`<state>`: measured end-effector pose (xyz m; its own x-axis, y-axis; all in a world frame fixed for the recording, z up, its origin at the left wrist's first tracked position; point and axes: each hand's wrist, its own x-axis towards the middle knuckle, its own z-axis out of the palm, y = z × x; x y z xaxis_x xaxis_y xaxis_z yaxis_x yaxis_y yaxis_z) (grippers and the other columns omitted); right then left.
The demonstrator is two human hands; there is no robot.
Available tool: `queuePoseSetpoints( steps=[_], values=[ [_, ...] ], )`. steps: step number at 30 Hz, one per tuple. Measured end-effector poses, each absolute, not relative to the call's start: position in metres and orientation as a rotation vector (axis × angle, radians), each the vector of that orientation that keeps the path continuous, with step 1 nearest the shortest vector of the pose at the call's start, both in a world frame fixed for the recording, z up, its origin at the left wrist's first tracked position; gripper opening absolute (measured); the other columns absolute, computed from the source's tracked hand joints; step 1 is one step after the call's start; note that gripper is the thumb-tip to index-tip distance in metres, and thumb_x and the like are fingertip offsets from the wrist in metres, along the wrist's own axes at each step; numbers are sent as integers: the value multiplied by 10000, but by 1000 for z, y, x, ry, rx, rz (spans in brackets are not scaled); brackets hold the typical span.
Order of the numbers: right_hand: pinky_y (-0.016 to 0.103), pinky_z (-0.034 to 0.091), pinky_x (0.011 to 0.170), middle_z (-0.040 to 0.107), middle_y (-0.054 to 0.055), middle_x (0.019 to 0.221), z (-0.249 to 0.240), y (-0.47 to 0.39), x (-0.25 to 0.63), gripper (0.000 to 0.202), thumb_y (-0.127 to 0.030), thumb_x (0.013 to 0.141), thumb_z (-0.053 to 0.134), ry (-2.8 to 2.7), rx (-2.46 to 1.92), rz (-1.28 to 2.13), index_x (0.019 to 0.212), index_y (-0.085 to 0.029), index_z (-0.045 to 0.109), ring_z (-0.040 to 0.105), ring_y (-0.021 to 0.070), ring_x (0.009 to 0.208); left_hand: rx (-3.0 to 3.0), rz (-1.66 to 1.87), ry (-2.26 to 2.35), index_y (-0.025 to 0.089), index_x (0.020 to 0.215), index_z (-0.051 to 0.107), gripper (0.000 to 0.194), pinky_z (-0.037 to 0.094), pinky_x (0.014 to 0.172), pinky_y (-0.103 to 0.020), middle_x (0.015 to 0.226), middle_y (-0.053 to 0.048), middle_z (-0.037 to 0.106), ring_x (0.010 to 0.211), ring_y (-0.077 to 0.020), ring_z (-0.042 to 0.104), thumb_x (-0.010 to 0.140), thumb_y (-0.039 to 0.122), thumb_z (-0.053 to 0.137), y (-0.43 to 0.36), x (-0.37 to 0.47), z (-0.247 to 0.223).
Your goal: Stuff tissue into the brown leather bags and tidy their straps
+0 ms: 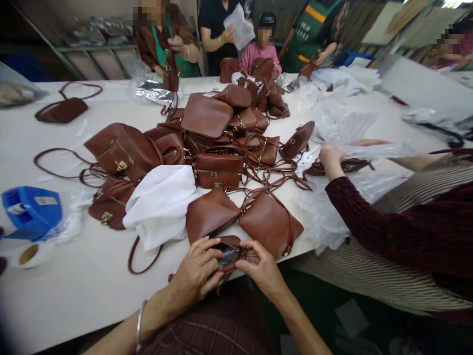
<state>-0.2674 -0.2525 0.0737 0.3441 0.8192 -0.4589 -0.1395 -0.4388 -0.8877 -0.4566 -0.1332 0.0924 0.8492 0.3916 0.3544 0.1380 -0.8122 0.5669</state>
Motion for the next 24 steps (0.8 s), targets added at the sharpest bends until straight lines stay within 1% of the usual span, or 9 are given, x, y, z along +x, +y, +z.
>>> queuePoseSetpoints(
  steps=[4,6,8,10,13,16,19,22,24],
  values=[
    [390,485,930,686,82,1105,76,-248,-257,402,-475,831,621,-756,-1687,1267,1132,-211,641,637,234,1010,2453,604,401,185,864,616,121,407,1068,-475,1068,-62,687,1208,-243,538,802,102,552,-130,-458,92],
    [382,476,931,685,79,1117,75,-245,-253,388,-464,831,626,-794,-1666,1293,1127,-213,650,629,231,1013,2434,580,442,174,870,614,158,420,1073,-471,1195,-100,639,1252,-254,504,786,70,529,-130,-459,91],
    [362,488,881,705,68,1036,74,-241,-252,391,-449,793,676,-782,-1666,1324,1098,-205,658,641,221,944,2422,560,489,161,888,612,187,427,1081,-464,1322,-131,562,1308,-268,450,781,48,507,-130,-461,90],
    [343,497,818,715,52,934,75,-236,-252,400,-445,757,711,-749,-1691,1335,1065,-195,662,646,210,863,2413,554,513,152,897,607,198,425,1092,-459,1371,-144,519,1338,-271,414,786,35,490,-130,-462,89],
    [324,492,768,706,39,878,80,-229,-251,393,-450,749,714,-778,-1738,1314,1040,-189,671,636,198,809,2396,545,510,148,913,601,201,433,1089,-439,1349,-145,534,1314,-253,440,801,32,480,-128,-462,90],
    [315,478,775,692,47,952,87,-227,-248,367,-451,786,676,-915,-1780,1284,1047,-194,685,624,191,828,2395,555,535,149,941,599,210,476,1033,-418,1317,-143,557,1246,-241,499,805,37,485,-126,-460,89],
    [326,469,819,680,60,1019,91,-227,-243,380,-474,820,629,-1020,-1789,1309,1072,-196,686,619,205,894,2448,599,591,157,900,603,173,496,965,-453,1241,-133,608,1164,-264,549,802,51,509,-129,-457,86],
    [334,475,822,679,62,1022,93,-227,-240,411,-502,811,632,-1057,-1826,1336,1074,-191,685,619,210,893,2473,545,625,169,915,607,142,501,909,-443,1162,-108,648,1080,-256,587,833,79,535,-130,-454,87],
    [327,486,800,681,57,1016,95,-226,-242,407,-492,795,653,-1099,-1881,1320,1076,-199,677,622,202,857,2443,469,601,183,940,607,116,502,899,-413,1169,-94,646,1058,-236,595,859,117,557,-127,-456,96]
  ],
)
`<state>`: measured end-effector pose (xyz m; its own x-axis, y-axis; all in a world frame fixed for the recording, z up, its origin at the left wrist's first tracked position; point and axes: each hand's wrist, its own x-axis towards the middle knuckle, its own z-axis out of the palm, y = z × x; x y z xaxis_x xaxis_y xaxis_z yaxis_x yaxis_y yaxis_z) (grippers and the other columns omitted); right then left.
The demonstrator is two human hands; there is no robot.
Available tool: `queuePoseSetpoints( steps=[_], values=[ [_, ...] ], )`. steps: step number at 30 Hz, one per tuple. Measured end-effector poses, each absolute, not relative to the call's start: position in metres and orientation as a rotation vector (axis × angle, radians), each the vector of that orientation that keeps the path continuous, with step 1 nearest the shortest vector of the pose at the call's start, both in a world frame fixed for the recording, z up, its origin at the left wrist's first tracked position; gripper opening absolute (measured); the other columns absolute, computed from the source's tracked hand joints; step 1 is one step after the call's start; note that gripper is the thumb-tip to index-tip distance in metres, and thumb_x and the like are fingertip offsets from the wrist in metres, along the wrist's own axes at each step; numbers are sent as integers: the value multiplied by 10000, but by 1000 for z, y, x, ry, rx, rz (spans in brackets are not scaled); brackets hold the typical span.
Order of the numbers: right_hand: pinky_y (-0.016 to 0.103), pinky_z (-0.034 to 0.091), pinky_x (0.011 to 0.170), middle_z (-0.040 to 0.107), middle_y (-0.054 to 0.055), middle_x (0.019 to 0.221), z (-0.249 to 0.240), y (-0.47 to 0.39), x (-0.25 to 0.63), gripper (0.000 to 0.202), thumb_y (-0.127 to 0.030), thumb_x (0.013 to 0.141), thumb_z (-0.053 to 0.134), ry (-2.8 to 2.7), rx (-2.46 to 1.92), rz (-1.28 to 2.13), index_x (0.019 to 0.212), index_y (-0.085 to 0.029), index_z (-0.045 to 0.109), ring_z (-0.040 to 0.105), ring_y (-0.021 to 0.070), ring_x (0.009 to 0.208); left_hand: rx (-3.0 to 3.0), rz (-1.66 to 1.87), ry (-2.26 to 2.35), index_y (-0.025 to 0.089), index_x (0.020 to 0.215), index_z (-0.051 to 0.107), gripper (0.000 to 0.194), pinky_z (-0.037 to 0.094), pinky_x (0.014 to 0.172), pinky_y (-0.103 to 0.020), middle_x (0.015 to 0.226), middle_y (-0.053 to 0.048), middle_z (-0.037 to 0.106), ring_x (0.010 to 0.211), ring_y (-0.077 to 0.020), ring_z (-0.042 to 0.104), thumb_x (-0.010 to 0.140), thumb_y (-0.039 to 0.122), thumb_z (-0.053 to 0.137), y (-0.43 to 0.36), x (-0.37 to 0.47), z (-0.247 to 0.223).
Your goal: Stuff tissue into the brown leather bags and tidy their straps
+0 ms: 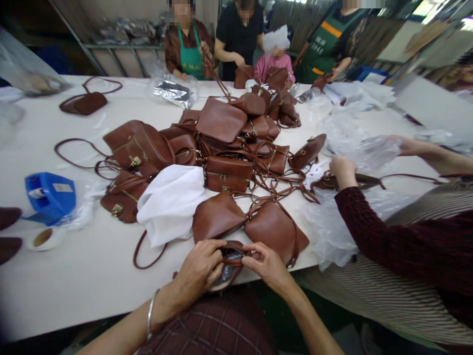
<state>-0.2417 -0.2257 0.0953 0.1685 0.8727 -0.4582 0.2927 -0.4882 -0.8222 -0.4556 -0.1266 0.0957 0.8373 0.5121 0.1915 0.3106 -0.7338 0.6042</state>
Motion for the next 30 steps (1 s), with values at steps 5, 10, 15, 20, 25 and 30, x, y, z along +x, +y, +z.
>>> queuePoseSetpoints(
  steps=[5,10,15,20,25,30],
  values=[
    [304,497,699,656,59,976,110,-222,-255,336,-453,790,681,-1368,-2042,902,1024,-215,649,586,165,699,2252,447,703,208,940,605,54,467,950,-349,1207,-70,612,1115,-200,565,897,235,587,-102,-489,131],
    [292,488,804,660,56,940,123,-219,-278,131,-327,890,591,-1644,-1784,728,945,-231,660,621,187,869,2134,240,968,227,943,607,58,470,802,-291,922,-1,650,879,-172,608,895,253,586,-100,-538,139],
    [293,486,785,694,36,898,126,-209,-289,115,-287,816,678,-1836,-1777,942,921,-267,723,631,208,868,2327,109,1007,209,900,617,106,447,719,-293,853,-14,643,818,-204,600,867,306,639,-122,-549,124],
    [278,446,713,694,23,827,133,-200,-288,67,-248,748,700,-1959,-1787,1049,776,-287,747,618,206,811,2409,187,1038,206,881,584,59,444,698,-293,846,-13,621,794,-195,585,885,260,606,-129,-537,132],
    [271,431,728,724,-3,837,150,-195,-283,106,-239,773,644,-1749,-1768,1345,788,-273,744,632,199,808,2414,211,770,235,1088,566,214,480,788,-291,1025,-28,637,926,-191,611,881,194,600,-129,-508,147],
    [239,360,591,642,-21,691,169,-194,-261,201,-381,717,726,-1271,-1648,1686,775,-195,676,535,148,653,2452,54,713,217,1033,576,178,481,707,-277,1015,-33,630,870,-193,624,862,192,614,-130,-482,147]
  ],
)
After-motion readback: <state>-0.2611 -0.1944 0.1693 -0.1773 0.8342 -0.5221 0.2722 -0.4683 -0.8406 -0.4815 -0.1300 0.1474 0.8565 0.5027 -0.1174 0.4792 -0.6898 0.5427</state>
